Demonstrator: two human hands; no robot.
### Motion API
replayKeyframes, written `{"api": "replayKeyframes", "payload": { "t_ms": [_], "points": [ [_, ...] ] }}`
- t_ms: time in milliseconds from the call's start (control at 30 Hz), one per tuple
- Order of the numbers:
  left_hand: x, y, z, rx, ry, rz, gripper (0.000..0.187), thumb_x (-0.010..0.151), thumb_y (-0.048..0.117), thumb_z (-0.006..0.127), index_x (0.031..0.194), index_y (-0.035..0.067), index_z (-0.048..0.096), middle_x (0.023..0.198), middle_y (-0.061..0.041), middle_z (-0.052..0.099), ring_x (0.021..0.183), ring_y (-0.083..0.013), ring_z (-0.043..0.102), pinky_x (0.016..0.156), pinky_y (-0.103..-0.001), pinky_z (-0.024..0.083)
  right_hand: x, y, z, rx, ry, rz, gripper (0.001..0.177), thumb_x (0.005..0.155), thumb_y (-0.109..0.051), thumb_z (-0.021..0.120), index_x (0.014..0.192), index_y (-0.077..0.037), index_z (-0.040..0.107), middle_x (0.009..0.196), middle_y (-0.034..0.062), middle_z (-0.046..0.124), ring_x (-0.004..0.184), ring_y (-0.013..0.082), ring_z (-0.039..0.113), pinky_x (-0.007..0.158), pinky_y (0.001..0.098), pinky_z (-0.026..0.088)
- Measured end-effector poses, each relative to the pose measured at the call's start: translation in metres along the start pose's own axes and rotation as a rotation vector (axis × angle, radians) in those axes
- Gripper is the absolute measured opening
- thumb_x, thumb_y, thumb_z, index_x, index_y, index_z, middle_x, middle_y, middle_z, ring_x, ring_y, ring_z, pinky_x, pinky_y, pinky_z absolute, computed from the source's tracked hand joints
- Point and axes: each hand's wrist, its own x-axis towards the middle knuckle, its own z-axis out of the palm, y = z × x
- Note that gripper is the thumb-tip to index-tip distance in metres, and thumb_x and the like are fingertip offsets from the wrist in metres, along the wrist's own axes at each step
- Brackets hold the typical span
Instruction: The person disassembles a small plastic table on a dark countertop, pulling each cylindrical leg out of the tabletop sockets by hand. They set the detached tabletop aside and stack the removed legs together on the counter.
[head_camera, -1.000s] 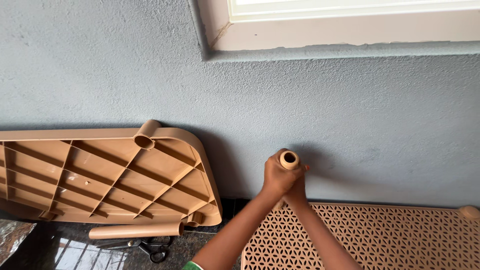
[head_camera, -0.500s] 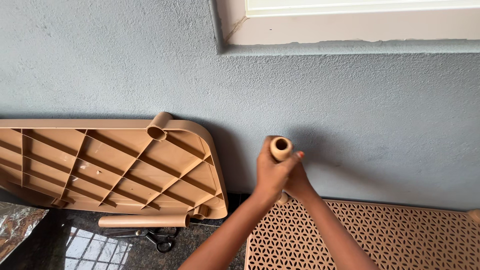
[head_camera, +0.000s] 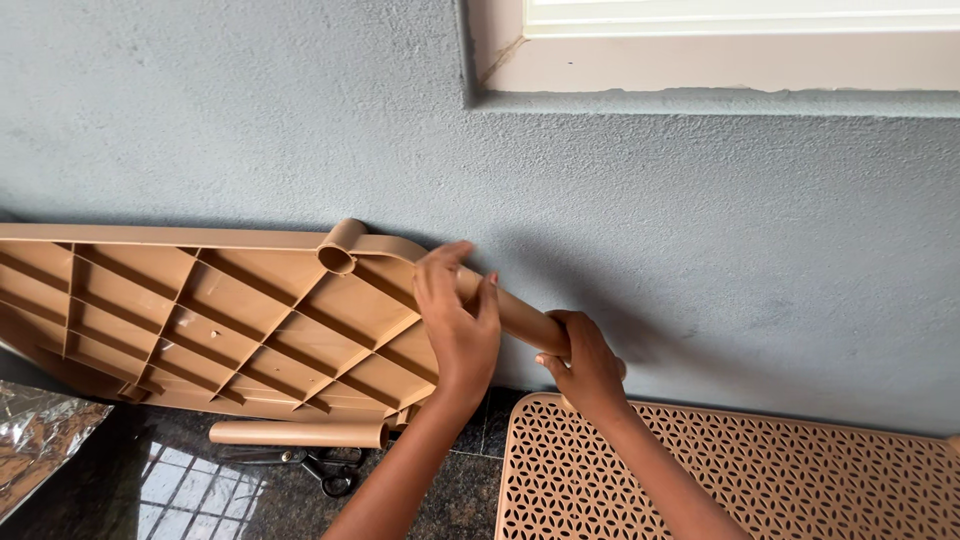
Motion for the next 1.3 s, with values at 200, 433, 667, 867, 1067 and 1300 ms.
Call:
{"api": "replayKeyframes", "payload": {
  "t_ms": [200, 433, 667, 867, 1067, 1300],
  "points": [
    [-0.023, -0.019, 0.003, 0.508, -0.193, 0.478, 0.029, 0.094, 0.005, 0.063, 0.122, 0.01, 0.069, 0.15, -0.009, 0.057, 0.154, -0.034, 0.031, 0.126, -0.055, -0.006, -0.002, -0.017, -0.01, -0.101, 0.09, -0.153, 0.055, 0.081, -0.015, 0.08, 0.13, -0.007, 0.057, 0.12, 0.0128, 0.062, 0.117, 0.0322, 0.059, 0.1, 0.0464, 0.048],
    [-0.041, -0.014, -0.009, 0.481, -0.49, 0.495, 0.051, 0.081, 0.002, 0.057, 0.131, -0.002, 0.062, 0.14, -0.016, 0.059, 0.15, -0.034, 0.034, 0.125, -0.057, 0.007, -0.008, -0.046, -0.028, -0.181, 0.175, -0.256, 0.058, 0.076, -0.007, 0.08, 0.131, -0.005, 0.061, 0.121, 0.0124, 0.059, 0.115, 0.0331, 0.059, 0.099, 0.0452, 0.049],
    [-0.033, -0.005, -0.031, 0.615, -0.547, 0.569, 0.049, 0.082, -0.003, 0.057, 0.131, -0.004, 0.06, 0.129, -0.019, 0.062, 0.133, -0.0352, 0.054, 0.123, -0.05, 0.028, -0.014, -0.076, -0.04, -0.3, 0.177, -0.388, 0.056, 0.077, -0.003, 0.078, 0.131, -0.004, 0.063, 0.119, 0.0081, 0.063, 0.115, 0.0282, 0.06, 0.109, 0.0455, 0.047],
    [-0.025, 0.002, -0.065, 0.583, -0.468, 0.557, 0.049, 0.079, -0.005, 0.057, 0.128, -0.002, 0.061, 0.124, -0.015, 0.064, 0.126, -0.0353, 0.057, 0.119, -0.055, 0.031, -0.016, -0.102, -0.058, -0.462, 0.218, -0.537, 0.05, 0.078, -0.01, 0.076, 0.126, -0.004, 0.065, 0.123, 0.0089, 0.068, 0.12, 0.0278, 0.06, 0.106, 0.0461, 0.046],
    [-0.019, 0.017, -0.101, 0.599, -0.395, 0.529, 0.045, 0.085, -0.003, 0.058, 0.129, 0.002, 0.063, 0.125, -0.012, 0.065, 0.126, -0.0318, 0.057, 0.121, -0.056, 0.031, -0.023, -0.127, -0.072, -0.506, 0.186, -0.571, 0.049, 0.083, -0.005, 0.072, 0.13, -0.001, 0.064, 0.122, 0.0112, 0.07, 0.117, 0.0273, 0.063, 0.102, 0.0427, 0.05],
    [-0.019, 0.037, -0.132, 0.737, -0.361, 0.472, 0.053, 0.08, -0.006, 0.059, 0.132, -0.001, 0.059, 0.131, -0.015, 0.062, 0.132, -0.0319, 0.054, 0.12, -0.047, 0.033, -0.025, -0.163, -0.071, -0.584, 0.257, -0.69, 0.044, 0.083, 0.004, 0.065, 0.127, 0.002, 0.065, 0.122, 0.0156, 0.071, 0.118, 0.0294, 0.067, 0.105, 0.0416, 0.052]
  ]
}}
